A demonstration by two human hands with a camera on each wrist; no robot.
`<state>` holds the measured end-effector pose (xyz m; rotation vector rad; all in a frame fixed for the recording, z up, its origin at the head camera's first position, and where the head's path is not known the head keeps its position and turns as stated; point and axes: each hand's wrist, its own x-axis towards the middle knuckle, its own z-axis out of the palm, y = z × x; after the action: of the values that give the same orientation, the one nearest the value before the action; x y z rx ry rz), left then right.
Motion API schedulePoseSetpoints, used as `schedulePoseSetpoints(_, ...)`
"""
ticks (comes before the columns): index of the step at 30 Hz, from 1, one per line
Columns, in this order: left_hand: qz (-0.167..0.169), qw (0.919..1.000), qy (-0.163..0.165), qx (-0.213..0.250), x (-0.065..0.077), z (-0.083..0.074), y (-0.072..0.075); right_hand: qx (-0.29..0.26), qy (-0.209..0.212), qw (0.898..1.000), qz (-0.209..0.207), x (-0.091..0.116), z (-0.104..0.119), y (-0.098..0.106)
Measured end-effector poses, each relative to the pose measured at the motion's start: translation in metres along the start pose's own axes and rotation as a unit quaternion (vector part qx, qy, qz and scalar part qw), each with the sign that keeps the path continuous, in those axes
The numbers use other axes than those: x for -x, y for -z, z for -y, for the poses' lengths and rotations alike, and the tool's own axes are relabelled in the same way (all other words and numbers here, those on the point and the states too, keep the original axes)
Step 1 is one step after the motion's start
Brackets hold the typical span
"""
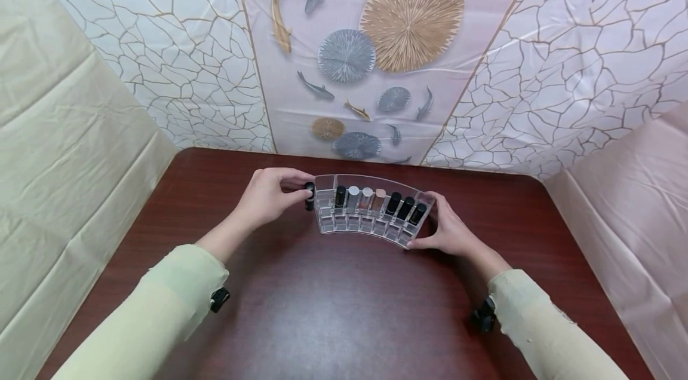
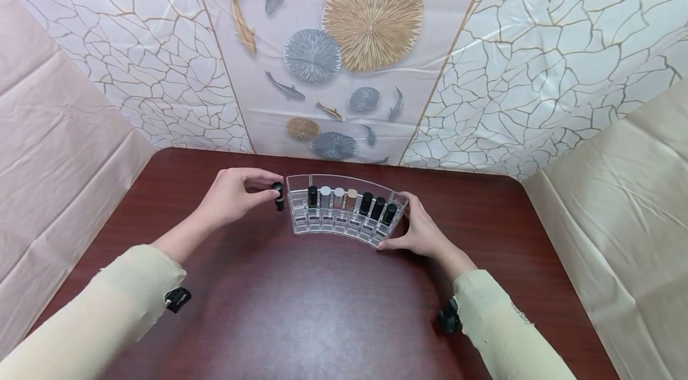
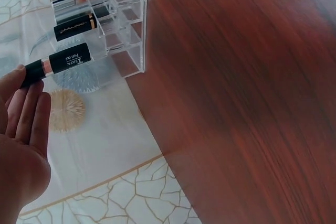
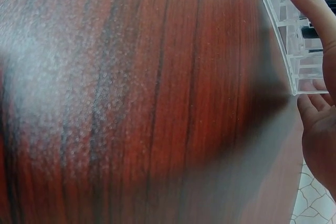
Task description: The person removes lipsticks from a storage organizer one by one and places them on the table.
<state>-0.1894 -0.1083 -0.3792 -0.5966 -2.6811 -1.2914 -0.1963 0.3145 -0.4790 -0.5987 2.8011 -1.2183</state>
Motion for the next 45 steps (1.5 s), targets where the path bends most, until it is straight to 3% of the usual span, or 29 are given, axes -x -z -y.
schedulePoseSetpoints(7, 0.025, 0.9996, -0.004, -0.008, 0.015, 0.004, 0.005, -0.004, -0.001, 1.0, -0.002, 0.0, -0.001, 0.0)
schedulePoseSetpoints(21, 0.089, 0.9958, -0.02, 0.0, 0.046, 0.013, 0.002, -0.005, 0.004, 1.0, -0.006, 0.0, -0.001, 0.0)
schedulePoseSetpoints(33, 0.098, 0.9934, -0.02, 0.057, 0.069, 0.017, -0.017, -0.008, 0.008, 1.0, -0.009, 0.0, 0.001, 0.0)
schedulePoseSetpoints(45, 0.101, 0.9924, -0.018, 0.067, 0.087, 0.02, -0.031, -0.012, 0.0, 1.0, -0.005, 0.0, 0.001, 0.0)
